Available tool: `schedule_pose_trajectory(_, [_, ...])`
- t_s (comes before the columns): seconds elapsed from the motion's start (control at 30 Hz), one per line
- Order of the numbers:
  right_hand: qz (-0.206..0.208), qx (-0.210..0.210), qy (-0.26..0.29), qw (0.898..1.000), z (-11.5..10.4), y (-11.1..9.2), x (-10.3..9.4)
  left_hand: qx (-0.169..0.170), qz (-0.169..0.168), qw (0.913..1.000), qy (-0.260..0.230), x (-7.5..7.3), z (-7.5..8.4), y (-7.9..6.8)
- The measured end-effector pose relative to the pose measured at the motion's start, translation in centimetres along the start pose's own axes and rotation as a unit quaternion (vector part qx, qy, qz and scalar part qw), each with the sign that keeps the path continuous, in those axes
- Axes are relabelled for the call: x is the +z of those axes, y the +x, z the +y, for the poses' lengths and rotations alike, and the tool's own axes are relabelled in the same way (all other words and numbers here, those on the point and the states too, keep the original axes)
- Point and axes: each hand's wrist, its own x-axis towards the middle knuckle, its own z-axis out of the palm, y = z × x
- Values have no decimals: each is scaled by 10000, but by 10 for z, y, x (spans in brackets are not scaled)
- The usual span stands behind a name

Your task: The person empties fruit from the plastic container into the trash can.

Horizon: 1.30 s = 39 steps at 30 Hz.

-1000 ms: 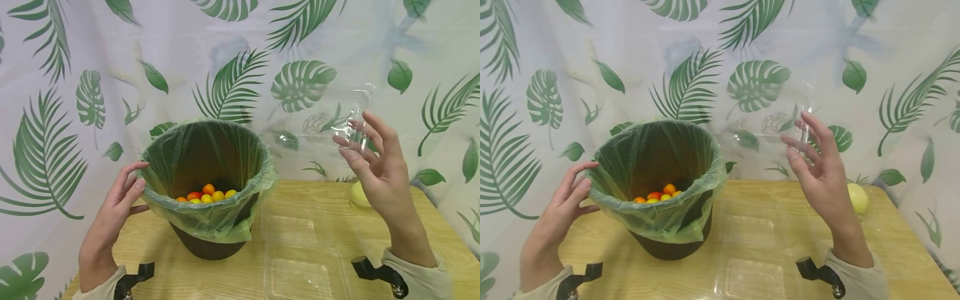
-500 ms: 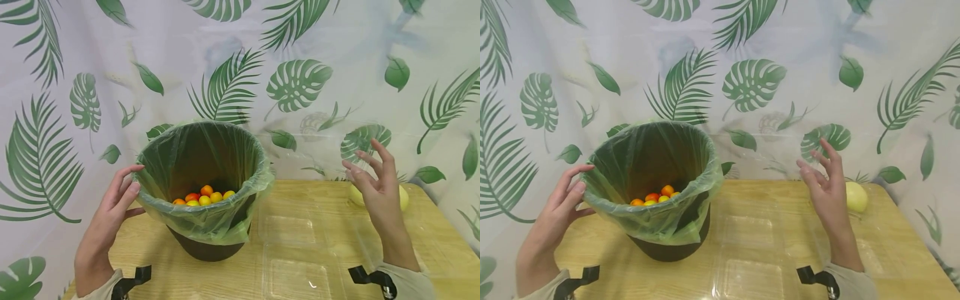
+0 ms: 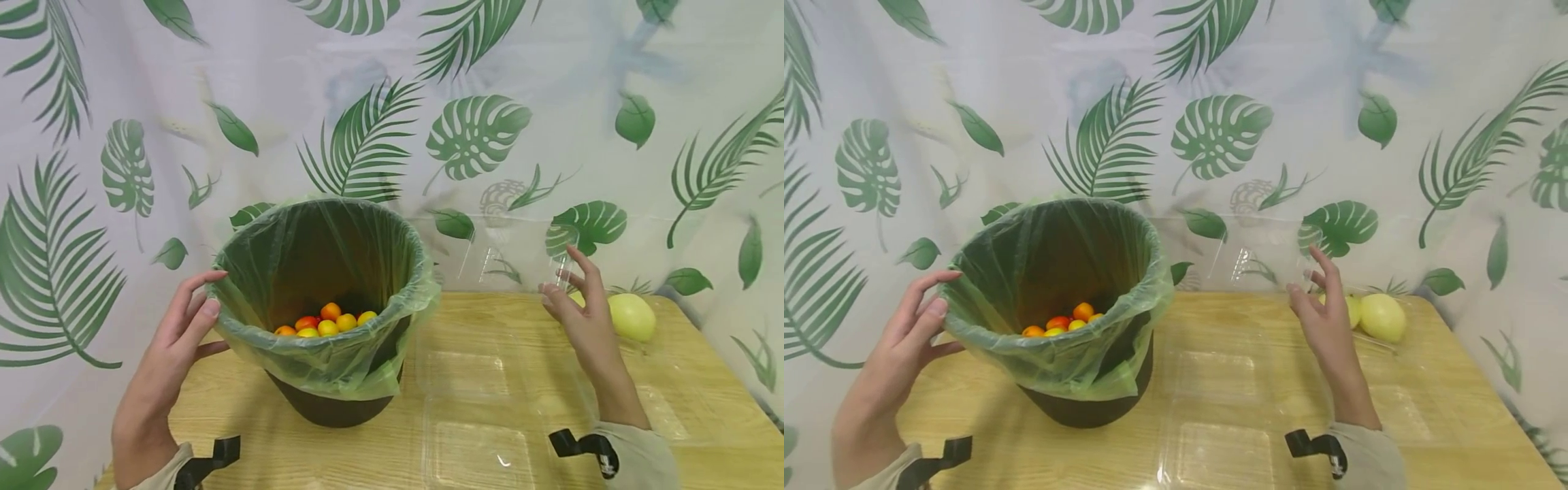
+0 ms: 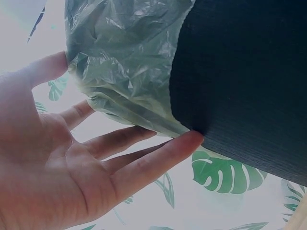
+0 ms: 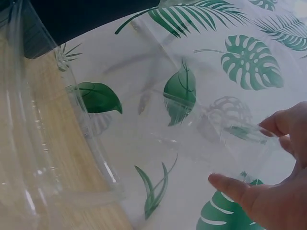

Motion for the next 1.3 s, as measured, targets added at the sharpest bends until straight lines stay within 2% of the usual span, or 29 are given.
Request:
schedule_pose_trajectory(0.2, [-435,676,-531,9954,16,3,8,-6,4,10000,52,-1,0,0])
schedule_pose_trajectory(0.3, [-570,926,-625,9921,24,7,15,-5,38,10000,83,-1,1,1])
schedule_pose_trajectory(0.47, [-688,1270,-369,9888,33,9,25,1,54,9999,107,0,2,2])
schedule_pose_trajectory(0.63, [-879,1624,-39,9828,40,7,27,8,62,10000,66,2,3,2])
schedule_pose_trajectory(0.73, [-1009,1728,5,9798,46,7,26,7,67,10000,53,3,3,2])
schedule_pose_trajectory(0.93, [-1148,1824,-519,9751,59,5,24,-25,85,9999,77,4,3,1])
schedule_pose_trajectory(1.03, [-1229,1859,-613,9729,61,5,24,-31,98,9999,82,4,2,1])
schedule_pose_trajectory(1.17, [-1269,1927,-857,9692,59,6,24,-17,109,9999,63,5,2,2])
schedule_pose_trajectory(1.3, [-1327,1856,-1332,9645,48,6,21,-4,98,9999,51,5,2,3])
